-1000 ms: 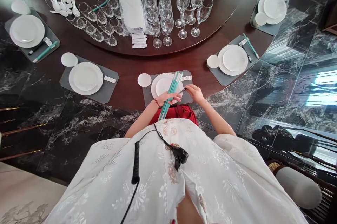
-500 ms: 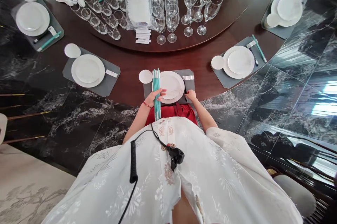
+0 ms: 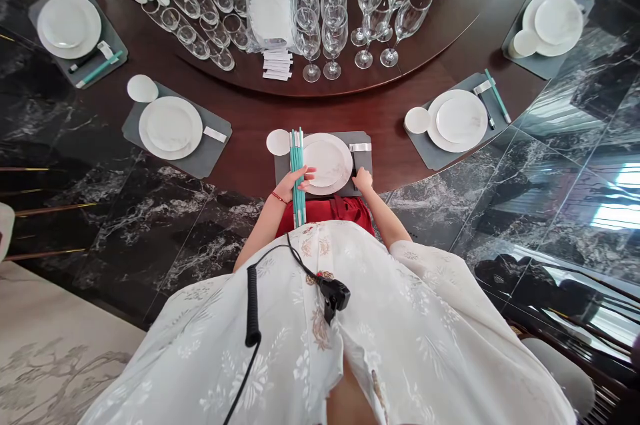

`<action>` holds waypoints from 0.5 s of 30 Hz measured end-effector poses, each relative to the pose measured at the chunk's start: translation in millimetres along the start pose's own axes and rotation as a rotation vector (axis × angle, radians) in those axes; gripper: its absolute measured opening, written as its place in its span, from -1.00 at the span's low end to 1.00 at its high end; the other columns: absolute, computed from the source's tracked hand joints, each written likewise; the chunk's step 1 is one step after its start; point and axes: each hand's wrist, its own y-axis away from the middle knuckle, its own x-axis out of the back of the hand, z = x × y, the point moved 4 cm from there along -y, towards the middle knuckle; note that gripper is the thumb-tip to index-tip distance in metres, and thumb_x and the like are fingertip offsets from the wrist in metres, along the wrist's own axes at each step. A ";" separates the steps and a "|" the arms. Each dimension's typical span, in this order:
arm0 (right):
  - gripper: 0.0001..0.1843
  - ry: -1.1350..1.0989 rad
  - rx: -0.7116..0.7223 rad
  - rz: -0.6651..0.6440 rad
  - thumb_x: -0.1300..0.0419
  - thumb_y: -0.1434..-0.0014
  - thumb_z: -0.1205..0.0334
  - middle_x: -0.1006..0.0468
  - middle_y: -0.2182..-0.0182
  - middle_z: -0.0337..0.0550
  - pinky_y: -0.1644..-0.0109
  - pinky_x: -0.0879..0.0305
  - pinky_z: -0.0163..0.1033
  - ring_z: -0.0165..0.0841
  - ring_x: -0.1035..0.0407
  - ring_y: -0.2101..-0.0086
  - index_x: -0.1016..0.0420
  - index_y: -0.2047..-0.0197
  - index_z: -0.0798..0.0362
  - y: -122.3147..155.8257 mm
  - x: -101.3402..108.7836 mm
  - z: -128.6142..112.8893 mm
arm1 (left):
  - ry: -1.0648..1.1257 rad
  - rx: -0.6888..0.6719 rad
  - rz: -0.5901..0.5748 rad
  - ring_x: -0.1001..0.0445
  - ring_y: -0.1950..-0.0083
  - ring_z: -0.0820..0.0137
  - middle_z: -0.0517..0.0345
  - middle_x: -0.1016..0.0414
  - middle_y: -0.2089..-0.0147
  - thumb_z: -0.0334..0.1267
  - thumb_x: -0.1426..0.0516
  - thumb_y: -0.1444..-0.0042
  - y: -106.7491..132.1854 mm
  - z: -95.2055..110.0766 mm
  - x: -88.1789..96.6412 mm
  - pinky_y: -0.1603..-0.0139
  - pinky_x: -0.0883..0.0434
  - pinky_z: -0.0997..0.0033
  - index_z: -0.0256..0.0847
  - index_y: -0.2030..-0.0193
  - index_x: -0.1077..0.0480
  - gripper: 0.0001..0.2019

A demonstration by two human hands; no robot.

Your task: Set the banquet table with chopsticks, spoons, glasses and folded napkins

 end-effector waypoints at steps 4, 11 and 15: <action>-0.63 -0.008 0.021 -0.022 -0.15 -0.34 0.39 -0.53 -0.10 0.35 -0.09 -0.41 -0.16 -0.08 -0.49 -0.09 -0.43 -0.18 0.30 6.7 -1.6 -6.3 | 0.013 -0.010 -0.010 -0.22 0.64 0.74 0.12 -0.48 0.39 -0.24 -0.24 -0.33 1.6 0.6 0.4 0.66 -0.15 0.71 -0.41 0.15 -0.55 -0.79; -0.64 -0.016 0.009 -0.030 -0.14 -0.35 0.39 -0.53 -0.09 0.31 -0.07 -0.38 -0.20 -0.11 -0.48 -0.08 -0.42 -0.18 0.29 17.3 3.9 -10.1 | 0.023 -0.038 -0.008 -0.21 0.64 0.75 0.13 -0.49 0.40 -0.23 -0.27 -0.30 2.2 4.5 -4.6 0.66 -0.12 0.69 -0.43 0.14 -0.54 -0.78; -0.65 -0.019 0.011 -0.036 -0.20 -0.33 0.35 -0.54 -0.09 0.28 -0.07 -0.38 -0.20 -0.13 -0.47 -0.07 -0.44 -0.16 0.24 24.5 9.9 -9.1 | 0.004 -0.093 -0.031 -0.21 0.63 0.74 0.17 -0.48 0.41 -0.18 -0.29 -0.28 2.0 9.1 -16.4 0.63 -0.13 0.67 -0.39 0.13 -0.53 -0.76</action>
